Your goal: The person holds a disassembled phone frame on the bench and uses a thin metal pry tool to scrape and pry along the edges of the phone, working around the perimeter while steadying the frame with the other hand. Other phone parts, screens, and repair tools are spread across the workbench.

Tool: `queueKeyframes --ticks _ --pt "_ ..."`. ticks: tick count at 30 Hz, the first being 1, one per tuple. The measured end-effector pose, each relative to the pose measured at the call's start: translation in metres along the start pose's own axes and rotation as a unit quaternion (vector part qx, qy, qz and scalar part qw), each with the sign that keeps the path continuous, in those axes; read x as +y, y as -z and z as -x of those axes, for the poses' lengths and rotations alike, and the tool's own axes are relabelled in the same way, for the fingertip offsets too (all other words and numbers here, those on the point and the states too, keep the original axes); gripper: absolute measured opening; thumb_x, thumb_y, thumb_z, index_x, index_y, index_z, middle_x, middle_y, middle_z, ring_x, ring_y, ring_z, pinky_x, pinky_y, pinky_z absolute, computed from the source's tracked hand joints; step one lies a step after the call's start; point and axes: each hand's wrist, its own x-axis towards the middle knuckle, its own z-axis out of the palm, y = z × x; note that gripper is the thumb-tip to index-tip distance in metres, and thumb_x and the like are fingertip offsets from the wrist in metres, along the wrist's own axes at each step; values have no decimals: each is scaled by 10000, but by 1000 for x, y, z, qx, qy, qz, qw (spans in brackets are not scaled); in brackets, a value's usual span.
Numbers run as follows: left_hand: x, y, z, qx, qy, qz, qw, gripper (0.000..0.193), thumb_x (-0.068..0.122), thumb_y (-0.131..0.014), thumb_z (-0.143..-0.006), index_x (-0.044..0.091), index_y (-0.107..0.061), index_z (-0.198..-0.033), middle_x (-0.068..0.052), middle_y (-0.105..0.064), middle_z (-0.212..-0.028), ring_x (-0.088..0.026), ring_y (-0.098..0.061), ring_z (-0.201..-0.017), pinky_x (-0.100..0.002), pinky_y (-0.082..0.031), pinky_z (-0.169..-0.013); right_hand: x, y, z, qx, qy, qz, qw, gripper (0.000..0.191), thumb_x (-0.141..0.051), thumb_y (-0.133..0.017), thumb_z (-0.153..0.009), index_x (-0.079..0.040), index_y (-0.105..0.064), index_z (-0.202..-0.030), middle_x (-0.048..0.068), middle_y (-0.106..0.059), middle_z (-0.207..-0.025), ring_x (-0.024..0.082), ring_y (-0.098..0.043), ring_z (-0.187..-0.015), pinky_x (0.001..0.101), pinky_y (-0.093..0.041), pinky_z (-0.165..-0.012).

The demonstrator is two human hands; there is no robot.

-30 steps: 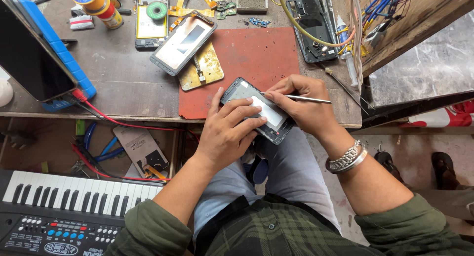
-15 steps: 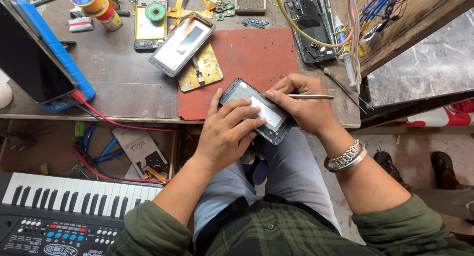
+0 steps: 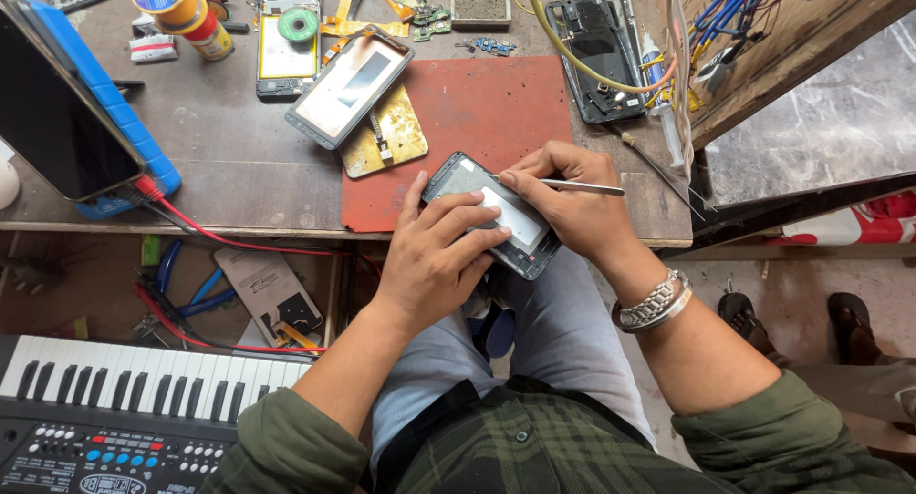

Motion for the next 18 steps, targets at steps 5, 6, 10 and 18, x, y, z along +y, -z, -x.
queueKeyframes --ticks 5,6,10,18 --pt "-2 1 0 -4 0 7 1000 307 147 -782 -811 204 -730 -1107 45 -661 -1213 -186 -574 -1292 -623 -272 -1232 0 1 -3 -8 -18 -43 999 164 -100 -773 -912 8 -696 -815 104 -776 -892 93 -692 -772 252 -558 -675" --pt "-1 0 0 -5 0 9 1000 306 148 -782 -812 205 -729 -1108 45 -661 -1213 -185 -574 -1293 -622 -273 -1232 1 -1 -3 -6 -9 -44 999 157 -103 -772 -909 3 -700 -819 92 -784 -908 86 -709 -789 246 -571 -689" --pt "-1 -1 1 -1 -1 4 1000 313 145 -780 -799 207 -733 -1102 38 -662 -1214 -189 -573 -1289 -633 -262 -1220 5 -3 -5 -11 -27 -44 999 143 -100 -776 -904 -1 -700 -833 97 -776 -895 85 -687 -782 247 -560 -681" --pt "-1 -1 0 4 -7 1 1000 313 144 -778 -795 201 -732 -1099 31 -662 -1212 -192 -572 -1285 -633 -259 -1214 12 -1 -8 -23 -41 -55 997 115 -98 -783 -886 -10 -716 -857 98 -777 -909 86 -685 -790 246 -555 -682"
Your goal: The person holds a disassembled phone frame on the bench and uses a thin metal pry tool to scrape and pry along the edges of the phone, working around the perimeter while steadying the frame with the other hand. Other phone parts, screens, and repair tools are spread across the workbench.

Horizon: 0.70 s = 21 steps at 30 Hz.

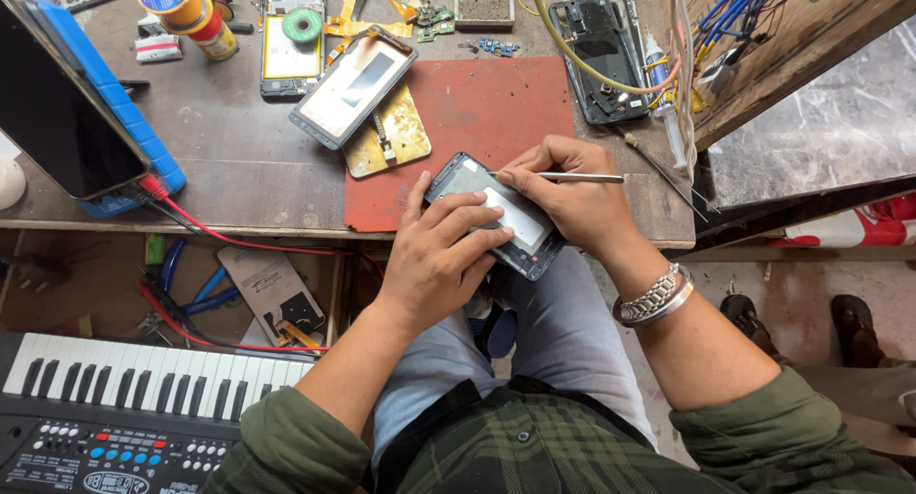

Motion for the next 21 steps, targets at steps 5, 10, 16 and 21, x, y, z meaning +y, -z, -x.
queueKeyframes --ticks 5,10,16,21 --pt "-1 1 1 -4 7 5 1000 301 138 -778 -814 199 -730 -1105 41 -659 -1208 -190 -573 -1292 -612 -280 -1230 2 4 -5 -34 8 -47 998 146 -98 -783 -902 6 -700 -841 98 -781 -911 84 -693 -788 246 -561 -685" --pt "0 0 0 0 6 3 1000 310 139 -778 -798 207 -732 -1098 39 -662 -1215 -189 -575 -1289 -623 -273 -1225 2 4 -5 -31 6 -38 999 138 -108 -787 -902 1 -714 -859 84 -771 -898 69 -673 -775 237 -552 -667" --pt "0 0 0 -1 3 8 1000 313 142 -778 -805 206 -730 -1107 37 -662 -1215 -190 -574 -1294 -624 -271 -1227 0 4 -8 -11 -16 -9 1000 153 -121 -795 -889 -6 -710 -836 59 -760 -840 65 -656 -725 237 -536 -630" --pt "0 1 1 -5 5 9 1000 303 141 -775 -821 204 -727 -1114 42 -662 -1213 -189 -575 -1297 -610 -278 -1233 -1 3 -7 -15 -16 -24 999 194 -115 -803 -892 6 -684 -797 62 -752 -824 67 -648 -709 243 -533 -619"
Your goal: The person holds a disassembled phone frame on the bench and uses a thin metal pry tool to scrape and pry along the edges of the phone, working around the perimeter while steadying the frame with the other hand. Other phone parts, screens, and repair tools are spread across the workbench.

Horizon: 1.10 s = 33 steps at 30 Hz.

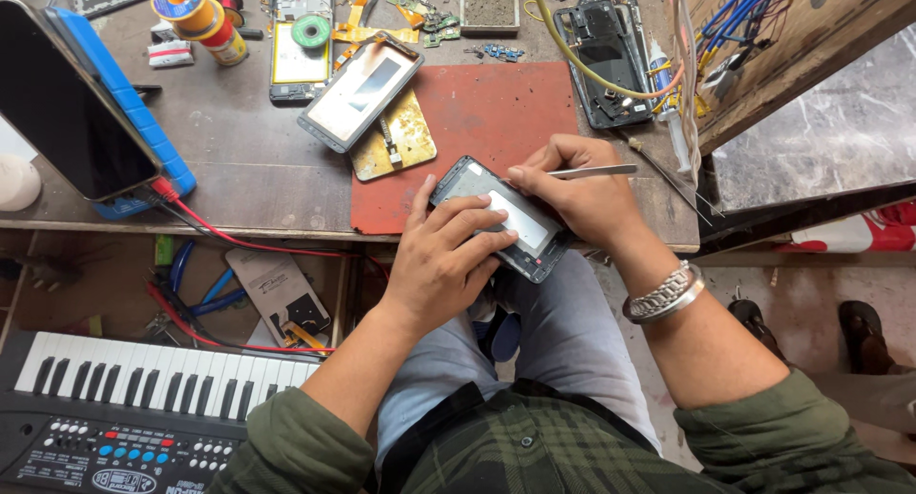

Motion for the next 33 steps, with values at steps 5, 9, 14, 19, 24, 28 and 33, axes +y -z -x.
queueKeyframes --ticks 5,9,14,19,24,28,33 --pt "0 -1 -1 4 -4 -5 1000 305 144 -777 -807 201 -730 -1103 35 -662 -1210 -195 -573 -1289 -615 -276 -1224 1 0 0 -17 26 -21 999 178 -103 -790 -902 4 -678 -813 64 -763 -871 62 -664 -755 238 -545 -650" --pt "0 0 1 0 0 3 1000 300 144 -780 -814 198 -729 -1105 39 -660 -1208 -191 -574 -1291 -612 -280 -1230 3 0 0 0 9 25 1000 131 -104 -800 -887 -5 -723 -850 69 -762 -841 67 -661 -728 237 -540 -634" --pt "0 -1 1 0 5 -4 1000 304 139 -778 -816 206 -730 -1108 41 -661 -1220 -189 -569 -1300 -615 -275 -1235 2 2 0 -17 22 0 1000 193 -102 -797 -906 12 -673 -811 71 -752 -851 66 -645 -733 243 -528 -623" --pt "0 -2 0 5 -1 -10 1000 316 138 -779 -802 209 -732 -1106 37 -661 -1222 -187 -570 -1296 -627 -262 -1227 -2 -6 3 21 53 51 997 131 -111 -787 -894 -10 -720 -845 60 -776 -861 58 -675 -743 235 -547 -642" --pt "0 -1 1 -2 2 -4 1000 310 138 -777 -816 204 -729 -1115 42 -659 -1219 -191 -570 -1296 -618 -270 -1235 -5 -11 6 31 37 34 998 191 -119 -787 -917 5 -698 -801 90 -753 -825 78 -648 -707 254 -519 -614" --pt "1 -2 0 1 2 -9 1000 312 137 -774 -806 211 -732 -1106 40 -661 -1213 -190 -573 -1290 -626 -265 -1226 -5 -14 6 50 81 80 992 178 -126 -788 -907 -7 -704 -805 71 -771 -848 64 -679 -737 240 -545 -647" --pt "0 -1 1 -3 4 -3 1000 308 144 -777 -810 205 -727 -1108 43 -661 -1213 -188 -573 -1292 -616 -276 -1230 -7 -10 5 31 35 37 998 199 -132 -784 -916 3 -701 -795 89 -744 -805 77 -628 -691 262 -508 -612"
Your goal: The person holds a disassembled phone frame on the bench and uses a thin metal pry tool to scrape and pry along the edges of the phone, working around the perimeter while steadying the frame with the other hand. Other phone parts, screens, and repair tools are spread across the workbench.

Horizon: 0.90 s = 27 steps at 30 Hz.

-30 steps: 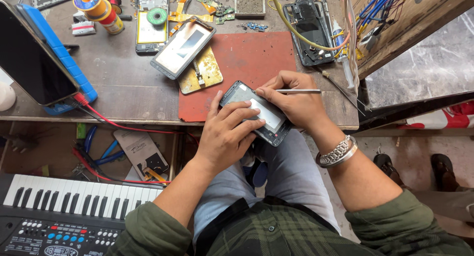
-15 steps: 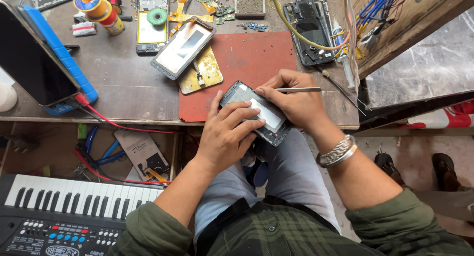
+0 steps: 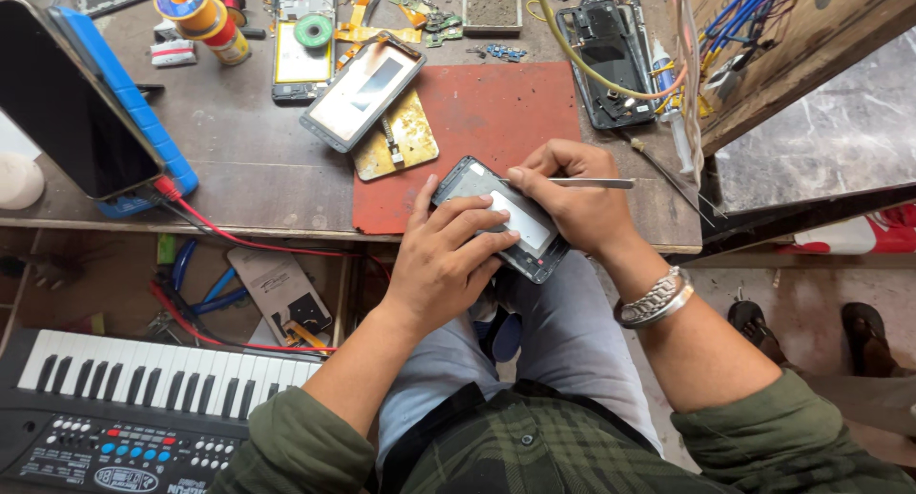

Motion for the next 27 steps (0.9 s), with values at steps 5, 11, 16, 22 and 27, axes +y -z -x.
queueKeyframes --ticks 5,11,16,22,27 --pt "0 -1 0 8 -4 -6 1000 316 142 -777 -798 207 -731 -1104 38 -662 -1215 -190 -572 -1284 -621 -268 -1220 -2 -5 0 27 35 59 997 140 -129 -787 -896 -14 -734 -837 60 -770 -836 58 -675 -715 243 -538 -630" --pt "0 1 0 5 0 -2 1000 308 136 -778 -810 204 -729 -1107 46 -663 -1221 -186 -574 -1296 -611 -278 -1234 -4 -4 -2 8 9 -5 1000 210 -123 -774 -918 0 -685 -772 66 -755 -806 65 -643 -694 255 -516 -606" --pt "0 -2 -1 11 -6 -7 1000 312 141 -780 -802 206 -731 -1103 40 -662 -1218 -189 -574 -1289 -621 -270 -1225 -4 -4 -1 21 20 41 999 151 -122 -775 -905 -14 -718 -817 58 -758 -821 61 -651 -706 248 -521 -615" --pt "0 -1 0 7 -6 -3 1000 314 143 -778 -805 203 -731 -1109 42 -662 -1221 -191 -573 -1291 -611 -277 -1226 -4 -5 -1 21 21 17 999 203 -147 -774 -909 -5 -696 -786 56 -756 -802 61 -660 -699 246 -529 -617" --pt "0 0 0 2 -4 0 1000 312 144 -779 -806 200 -729 -1109 42 -662 -1222 -192 -572 -1292 -607 -281 -1227 -4 -3 -1 15 16 26 999 214 -149 -766 -919 8 -706 -786 58 -756 -786 66 -650 -680 252 -513 -597"
